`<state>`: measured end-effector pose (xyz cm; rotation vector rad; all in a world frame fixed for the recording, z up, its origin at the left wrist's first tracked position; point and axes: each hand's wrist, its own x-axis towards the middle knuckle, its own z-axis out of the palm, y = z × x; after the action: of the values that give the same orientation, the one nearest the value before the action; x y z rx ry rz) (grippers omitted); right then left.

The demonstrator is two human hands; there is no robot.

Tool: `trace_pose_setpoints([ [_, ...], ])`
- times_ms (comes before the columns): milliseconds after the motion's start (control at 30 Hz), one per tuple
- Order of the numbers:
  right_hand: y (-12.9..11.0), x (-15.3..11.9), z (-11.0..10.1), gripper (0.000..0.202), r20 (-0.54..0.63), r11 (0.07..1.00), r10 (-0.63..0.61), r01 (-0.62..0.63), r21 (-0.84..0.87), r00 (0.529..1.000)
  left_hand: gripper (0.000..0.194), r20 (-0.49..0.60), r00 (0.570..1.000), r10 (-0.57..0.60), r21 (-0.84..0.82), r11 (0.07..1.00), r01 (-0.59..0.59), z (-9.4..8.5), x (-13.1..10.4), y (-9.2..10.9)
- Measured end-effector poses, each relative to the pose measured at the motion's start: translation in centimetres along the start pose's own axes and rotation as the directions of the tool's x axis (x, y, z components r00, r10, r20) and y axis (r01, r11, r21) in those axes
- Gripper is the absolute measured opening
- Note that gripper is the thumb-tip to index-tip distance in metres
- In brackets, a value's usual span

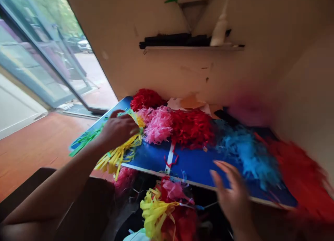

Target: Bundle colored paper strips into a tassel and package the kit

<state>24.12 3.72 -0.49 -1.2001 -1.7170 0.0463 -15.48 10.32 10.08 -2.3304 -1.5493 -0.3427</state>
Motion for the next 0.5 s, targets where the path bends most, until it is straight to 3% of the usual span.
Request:
trace_pose_setpoints([
  [67, -3.1, 1.7, 3.1, 0.036, 0.115, 0.986, -0.072, 0.054, 0.158, 0.991, 0.028, 0.012, 0.975, 0.221, -0.121, 0.969, -0.218, -0.5, 1.1, 5.1],
  [133, -5.3, 3.9, 5.8, 0.046, 0.253, 0.954, -0.1, 0.021, 0.298, 0.962, 0.025, -0.01, 0.943, 0.334, -0.222, 0.918, -0.327, -0.7, 2.0, 8.5],
  [200, -6.3, 5.6, 7.6, 0.033, 0.367, 0.909, -0.093, -0.072, 0.41, 0.926, 0.021, -0.022, 0.924, 0.383, -0.283, 0.884, -0.373, -0.4, 2.8, 10.0],
  [267, -6.1, 6.1, 8.3, 0.026, 0.441, 0.859, -0.061, -0.178, 0.479, 0.895, 0.018, -0.03, 0.912, 0.408, -0.314, 0.863, -0.396, 0.1, 3.3, 10.1],
  [333, -5.4, 5.7, 8.5, 0.027, 0.443, 0.837, 0.017, -0.256, 0.484, 0.896, 0.018, -0.093, 0.935, 0.342, -0.318, 0.88, -0.353, 0.9, 3.0, 10.0],
  [367, -5.0, 5.2, 8.4, 0.025, 0.416, 0.845, 0.064, -0.271, 0.461, 0.907, 0.02, -0.159, 0.956, 0.248, -0.324, 0.901, -0.288, 1.4, 2.5, 10.2],
  [433, -4.7, 4.2, 8.3, 0.021, 0.321, 0.891, 0.116, -0.241, 0.384, 0.94, 0.021, -0.278, 0.96, 0.003, -0.398, 0.91, -0.118, 2.3, 1.1, 11.1],
  [500, -4.8, 3.3, 8.3, 0.02, 0.247, 0.942, 0.077, -0.151, 0.299, 0.966, 0.019, -0.278, 0.947, -0.159, -0.527, 0.85, -0.012, 3.5, -0.4, 12.6],
])
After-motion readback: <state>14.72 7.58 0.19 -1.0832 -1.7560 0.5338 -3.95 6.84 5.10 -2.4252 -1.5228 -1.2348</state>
